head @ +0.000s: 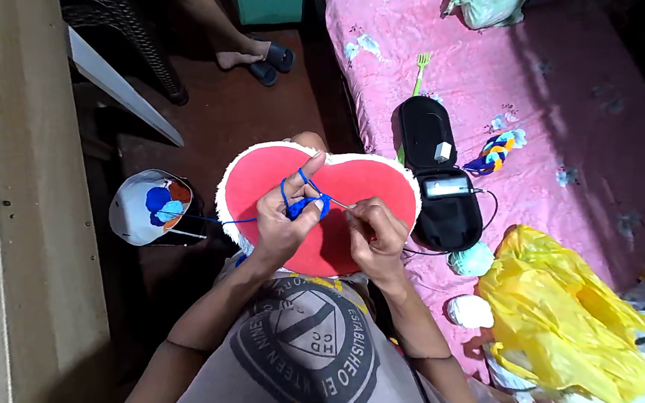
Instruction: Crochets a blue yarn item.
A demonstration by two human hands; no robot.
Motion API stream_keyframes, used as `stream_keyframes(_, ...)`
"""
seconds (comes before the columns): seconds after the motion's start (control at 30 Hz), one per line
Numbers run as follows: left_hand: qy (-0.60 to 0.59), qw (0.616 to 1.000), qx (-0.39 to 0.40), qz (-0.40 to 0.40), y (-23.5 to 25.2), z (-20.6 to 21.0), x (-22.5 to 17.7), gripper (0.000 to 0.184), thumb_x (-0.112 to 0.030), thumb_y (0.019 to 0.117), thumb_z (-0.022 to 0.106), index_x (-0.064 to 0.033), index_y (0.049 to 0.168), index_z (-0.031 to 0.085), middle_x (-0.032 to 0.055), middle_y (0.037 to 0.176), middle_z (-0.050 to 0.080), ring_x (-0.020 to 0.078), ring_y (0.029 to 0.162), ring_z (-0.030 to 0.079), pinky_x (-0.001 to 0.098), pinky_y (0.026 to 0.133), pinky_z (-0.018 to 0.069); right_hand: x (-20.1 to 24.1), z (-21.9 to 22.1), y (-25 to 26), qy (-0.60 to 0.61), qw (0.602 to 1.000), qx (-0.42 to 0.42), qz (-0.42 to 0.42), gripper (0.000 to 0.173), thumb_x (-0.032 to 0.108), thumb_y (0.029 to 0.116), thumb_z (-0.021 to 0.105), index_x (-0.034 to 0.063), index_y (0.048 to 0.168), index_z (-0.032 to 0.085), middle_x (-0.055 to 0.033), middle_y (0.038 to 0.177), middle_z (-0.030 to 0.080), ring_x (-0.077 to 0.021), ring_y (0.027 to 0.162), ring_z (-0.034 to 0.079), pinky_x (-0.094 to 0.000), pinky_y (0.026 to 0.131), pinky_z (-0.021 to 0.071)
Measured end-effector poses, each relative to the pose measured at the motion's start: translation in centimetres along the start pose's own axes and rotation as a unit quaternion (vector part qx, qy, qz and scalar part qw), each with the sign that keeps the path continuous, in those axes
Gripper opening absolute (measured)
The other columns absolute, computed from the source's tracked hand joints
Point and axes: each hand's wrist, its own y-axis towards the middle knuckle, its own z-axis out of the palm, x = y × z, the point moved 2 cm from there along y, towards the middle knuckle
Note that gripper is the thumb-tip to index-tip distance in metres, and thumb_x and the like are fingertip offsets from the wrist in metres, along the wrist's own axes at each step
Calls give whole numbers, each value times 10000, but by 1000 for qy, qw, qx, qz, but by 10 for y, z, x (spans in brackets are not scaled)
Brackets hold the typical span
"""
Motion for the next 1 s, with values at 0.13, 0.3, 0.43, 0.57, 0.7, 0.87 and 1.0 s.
stream_keyframes(0.13, 20, 1000, 12, -4, 3, -4, -1, 574, 85, 839, 564, -46, 1396, 610, -60, 810, 668, -1, 649, 604, 144, 592, 519, -4, -4, 0, 24, 999, 24, 12, 79, 24, 923, 644, -20, 863, 670, -92, 791, 655, -79, 687, 625, -175, 603, 526)
stream_keyframes(0.3, 29, 999, 30, -11, 5, -7, 1, 506, 72, 854, 562, -30, 1343, 647, -45, 806, 666, 14, 639, 599, 150, 571, 512, -7, -9, 0, 38, 998, 45, 26, 84, 27, 930, 648, -24, 867, 668, -93, 811, 666, -66, 706, 630, -166, 619, 527)
stream_keyframes(0.43, 15, 998, 42, -34, 6, -8, 1, 516, 65, 869, 567, -39, 1370, 632, -39, 790, 680, 18, 628, 604, 150, 563, 507, -11, -12, -1, 76, 994, 59, 50, 71, 23, 922, 656, -34, 882, 668, -87, 825, 668, -44, 744, 641, -154, 670, 541)
stream_keyframes(0.57, -57, 995, 45, -68, 8, -11, 6, 517, 49, 865, 543, -27, 1368, 630, -22, 768, 662, 37, 612, 596, 171, 573, 519, -11, -13, -2, 38, 997, 64, 27, 78, 18, 925, 646, -28, 868, 670, -92, 808, 658, -63, 695, 620, -166, 611, 522)
stream_keyframes(0.7, -126, 984, 47, -115, 8, -11, 9, 536, 64, 861, 511, -37, 1376, 622, -15, 752, 657, 34, 590, 585, 169, 558, 513, -13, -14, -2, 79, 993, 68, 51, 61, 12, 913, 655, -31, 873, 671, -84, 827, 662, -56, 729, 634, -168, 645, 539)
stream_keyframes(0.87, -85, 991, 52, -91, 6, -5, 11, 596, 51, 873, 540, -65, 1458, 558, -18, 784, 657, 33, 623, 589, 167, 569, 504, -17, -12, -3, 409, 842, 106, 336, 135, -35, 876, 665, 84, 936, 690, 33, 765, 662, 40, 559, 491, -131, 517, 406)
stream_keyframes(1.0, 17, 999, 36, 2, 0, 7, 14, 595, 71, 878, 591, -39, 1461, 542, -17, 893, 690, 24, 729, 639, 182, 664, 558, -17, -5, -3, 549, 712, 124, 420, 118, -22, 872, 640, 87, 910, 663, -13, 721, 655, 26, 494, 485, -128, 461, 383)
